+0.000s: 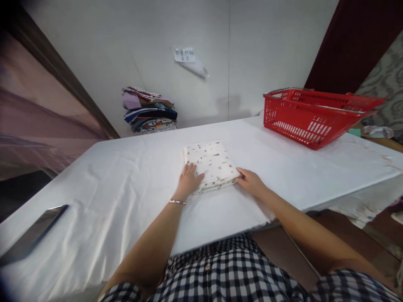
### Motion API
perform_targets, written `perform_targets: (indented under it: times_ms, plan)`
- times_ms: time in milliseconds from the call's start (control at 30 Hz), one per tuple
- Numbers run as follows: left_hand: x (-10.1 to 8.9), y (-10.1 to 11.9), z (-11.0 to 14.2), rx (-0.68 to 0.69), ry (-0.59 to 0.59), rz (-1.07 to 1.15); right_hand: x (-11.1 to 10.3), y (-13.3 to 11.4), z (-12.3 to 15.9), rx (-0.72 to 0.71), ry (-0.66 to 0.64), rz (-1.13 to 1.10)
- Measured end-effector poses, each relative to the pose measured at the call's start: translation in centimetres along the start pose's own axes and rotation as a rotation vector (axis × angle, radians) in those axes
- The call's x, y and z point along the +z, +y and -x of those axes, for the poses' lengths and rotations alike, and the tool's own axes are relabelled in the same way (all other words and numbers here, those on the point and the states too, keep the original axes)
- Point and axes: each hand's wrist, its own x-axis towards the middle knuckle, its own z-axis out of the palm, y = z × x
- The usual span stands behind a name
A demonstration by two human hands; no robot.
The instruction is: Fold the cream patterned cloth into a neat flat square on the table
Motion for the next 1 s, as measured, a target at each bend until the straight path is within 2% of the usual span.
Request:
perform_targets:
  times_ms: [367,567,867,1000]
  plan:
    - [-0.2,0.2,0.2,0.018,0.01,-0.028,0.2,0.4,-0.1,0.007,-0.005,0.01]
    - [-0.1,0.5,0.4,0.005,0.001,-0.042,-0.6,0.0,0.2,0.044,0.002,0.177]
    - [-0.1,0.8,0.5,-0.004,-0.001,-0.08,-0.6,0.6,0.5,-0.041,-0.024,0.222]
    - [-0.1,1.0,0.6,-0.012,-0.004,-0.097,-0.9,-0.1,0.3,-0.094,-0.05,0.301]
